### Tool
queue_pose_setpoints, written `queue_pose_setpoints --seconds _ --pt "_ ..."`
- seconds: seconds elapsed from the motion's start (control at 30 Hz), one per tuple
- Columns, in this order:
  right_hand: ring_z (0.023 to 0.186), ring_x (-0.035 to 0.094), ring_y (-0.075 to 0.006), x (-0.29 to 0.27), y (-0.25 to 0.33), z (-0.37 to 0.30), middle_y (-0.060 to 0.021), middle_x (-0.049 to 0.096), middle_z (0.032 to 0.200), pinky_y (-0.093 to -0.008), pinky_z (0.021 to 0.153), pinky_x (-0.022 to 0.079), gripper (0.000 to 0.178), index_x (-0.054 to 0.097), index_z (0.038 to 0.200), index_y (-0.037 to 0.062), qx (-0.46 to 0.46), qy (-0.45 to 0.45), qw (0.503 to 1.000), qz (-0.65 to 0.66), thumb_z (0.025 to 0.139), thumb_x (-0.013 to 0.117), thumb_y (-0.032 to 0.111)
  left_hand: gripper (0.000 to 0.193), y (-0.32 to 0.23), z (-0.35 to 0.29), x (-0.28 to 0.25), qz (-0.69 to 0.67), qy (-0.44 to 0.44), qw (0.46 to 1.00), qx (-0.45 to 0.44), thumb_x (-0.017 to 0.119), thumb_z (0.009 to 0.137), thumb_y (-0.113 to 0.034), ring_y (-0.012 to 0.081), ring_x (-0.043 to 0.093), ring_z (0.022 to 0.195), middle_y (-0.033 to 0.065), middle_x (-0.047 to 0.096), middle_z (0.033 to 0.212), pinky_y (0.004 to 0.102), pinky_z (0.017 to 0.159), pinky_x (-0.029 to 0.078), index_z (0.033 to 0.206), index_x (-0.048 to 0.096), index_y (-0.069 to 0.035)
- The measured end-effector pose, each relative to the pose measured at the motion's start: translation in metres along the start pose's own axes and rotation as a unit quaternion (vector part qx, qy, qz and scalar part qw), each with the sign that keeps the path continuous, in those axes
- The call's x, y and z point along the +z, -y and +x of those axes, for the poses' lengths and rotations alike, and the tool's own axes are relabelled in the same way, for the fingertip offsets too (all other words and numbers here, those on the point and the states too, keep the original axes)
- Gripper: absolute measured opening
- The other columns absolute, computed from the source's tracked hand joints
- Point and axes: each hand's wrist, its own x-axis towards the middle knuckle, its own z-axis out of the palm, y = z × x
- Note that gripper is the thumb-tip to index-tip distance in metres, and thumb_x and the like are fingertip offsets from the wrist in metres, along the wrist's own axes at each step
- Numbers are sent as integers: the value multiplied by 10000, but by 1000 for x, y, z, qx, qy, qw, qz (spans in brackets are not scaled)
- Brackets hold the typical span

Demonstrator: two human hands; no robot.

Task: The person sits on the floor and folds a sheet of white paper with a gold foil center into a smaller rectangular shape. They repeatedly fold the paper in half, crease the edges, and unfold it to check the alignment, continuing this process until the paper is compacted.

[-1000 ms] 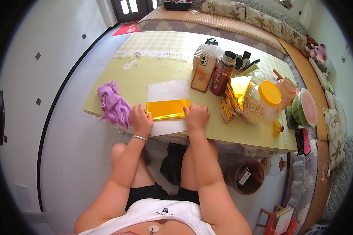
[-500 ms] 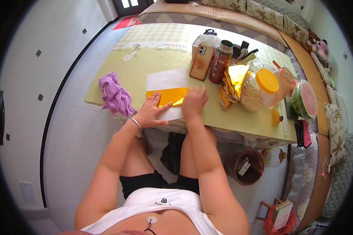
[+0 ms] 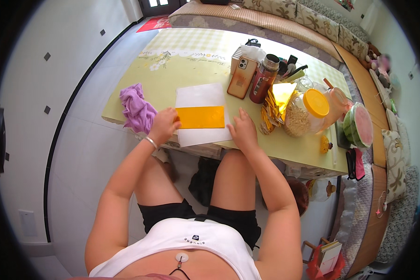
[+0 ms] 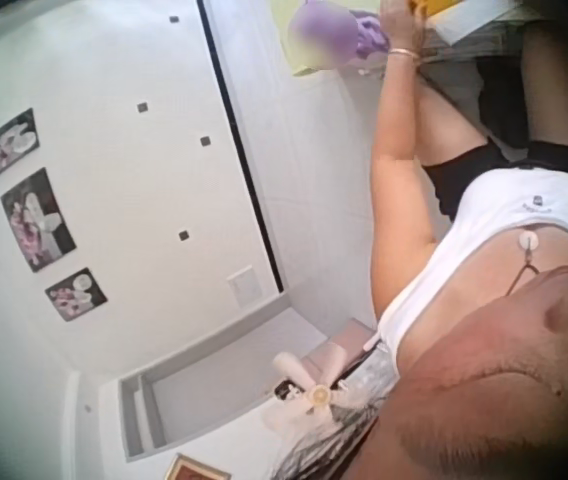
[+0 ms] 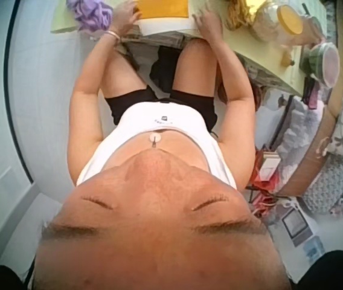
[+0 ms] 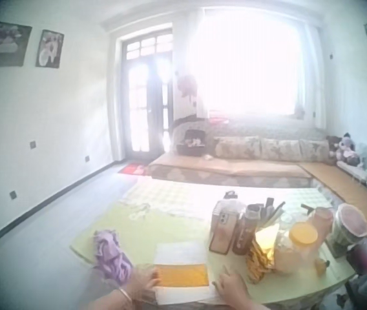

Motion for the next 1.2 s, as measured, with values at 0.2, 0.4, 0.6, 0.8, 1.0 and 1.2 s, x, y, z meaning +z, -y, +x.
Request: queue_pose_setpoints --seconds 0.2,0.4,0.6,0.8,1.0,1.2 --pt "631 656 -171 24 38 45 -138 651 896 -271 557 555 500 419 1424 -49 214 43 798 562 960 566 66 623 3 65 -14 0 38 988 -147 871 639 -216 344 602 1133 164 677 1170 406 996 478 1195 654 -41" --pt "737 707 -224 40 17 40 -191 670 950 -317 615 590 821 16 1573 16 254 100 780 564 966 568 54 348 4 66 -13 -61 83 977 -186 863 637 -119 328 671 912 138 714 972 380 811 543 928 691 -39" --pt "799 725 -244 31 5 25 -167 695 952 -330 670 607 581 281 1465 9 303 35 731 611 975 583 86 103 -10 41 1 -428 3 869 -246 711 784 36 182 700 682 47 692 772 269 545 518 854 671 -27" --pt "795 732 -212 17 7 24 -120 726 899 -303 677 602 125 601 1002 51 295 -3 711 639 980 628 172 61 -38 27 9 -637 -56 710 -294 700 900 -42 162 718 723 80 711 829 250 610 569 941 685 1" --pt "768 730 -195 9 0 16 -111 730 877 -282 645 585 166 606 958 56 301 28 749 589 971 657 213 106 -35 22 12 -578 -50 758 -298 722 908 -88 156 703 720 98 721 830 241 661 574 934 710 13" --pt "615 686 -162 -1 -14 7 -91 708 790 -266 535 542 177 606 905 41 317 67 798 508 941 680 198 163 -40 15 20 -483 -11 851 -206 755 862 -130 146 657 676 82 706 791 274 653 525 817 716 21"
